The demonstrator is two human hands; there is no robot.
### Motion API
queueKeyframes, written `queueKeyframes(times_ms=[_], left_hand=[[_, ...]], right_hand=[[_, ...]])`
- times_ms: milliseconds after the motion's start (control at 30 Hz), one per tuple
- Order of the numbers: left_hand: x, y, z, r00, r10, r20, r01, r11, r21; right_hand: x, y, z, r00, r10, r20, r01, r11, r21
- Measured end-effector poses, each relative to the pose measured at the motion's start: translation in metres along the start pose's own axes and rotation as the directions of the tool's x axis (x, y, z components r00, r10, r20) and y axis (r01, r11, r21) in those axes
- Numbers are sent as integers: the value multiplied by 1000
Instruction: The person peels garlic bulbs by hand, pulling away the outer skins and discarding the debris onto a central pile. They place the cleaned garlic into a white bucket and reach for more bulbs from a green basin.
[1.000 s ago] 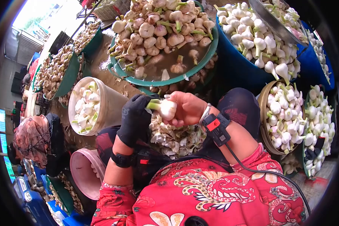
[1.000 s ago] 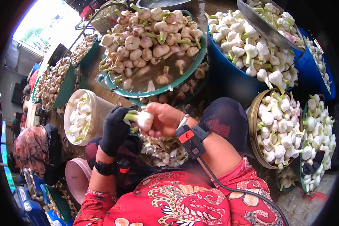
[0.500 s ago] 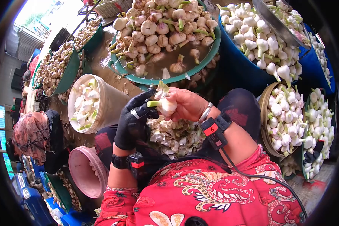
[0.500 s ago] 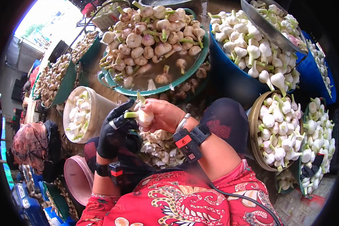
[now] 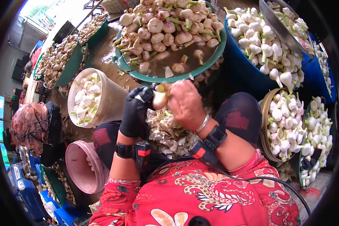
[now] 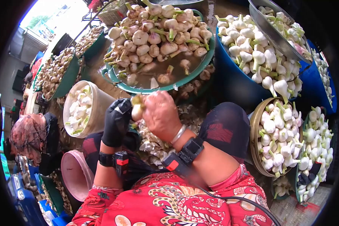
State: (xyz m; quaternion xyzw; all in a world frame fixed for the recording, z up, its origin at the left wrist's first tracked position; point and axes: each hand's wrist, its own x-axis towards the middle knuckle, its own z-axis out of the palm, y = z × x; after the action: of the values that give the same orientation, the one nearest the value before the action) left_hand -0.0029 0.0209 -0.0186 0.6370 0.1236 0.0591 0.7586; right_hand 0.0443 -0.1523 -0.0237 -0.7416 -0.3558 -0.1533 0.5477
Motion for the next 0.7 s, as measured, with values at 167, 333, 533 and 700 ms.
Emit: queueKeyframes(times_ms=[167, 333, 533, 700], left_hand=[[1, 9, -10, 955, 296, 11, -293, 938, 188], [-14, 12, -9, 999, -27, -33, 24, 997, -73], [-16, 25, 9, 993, 117, 1, -112, 947, 302], [-14, 26, 14, 963, 246, 110, -267, 809, 523]], right_hand=[[-33, 11, 21, 461, 376, 804, -318, 916, -246], [-3, 18, 7, 814, 512, 275, -567, 802, 185], [7, 12, -7, 832, 449, 327, -555, 652, 517], [5, 16, -10, 861, 347, 371, -476, 806, 352]])
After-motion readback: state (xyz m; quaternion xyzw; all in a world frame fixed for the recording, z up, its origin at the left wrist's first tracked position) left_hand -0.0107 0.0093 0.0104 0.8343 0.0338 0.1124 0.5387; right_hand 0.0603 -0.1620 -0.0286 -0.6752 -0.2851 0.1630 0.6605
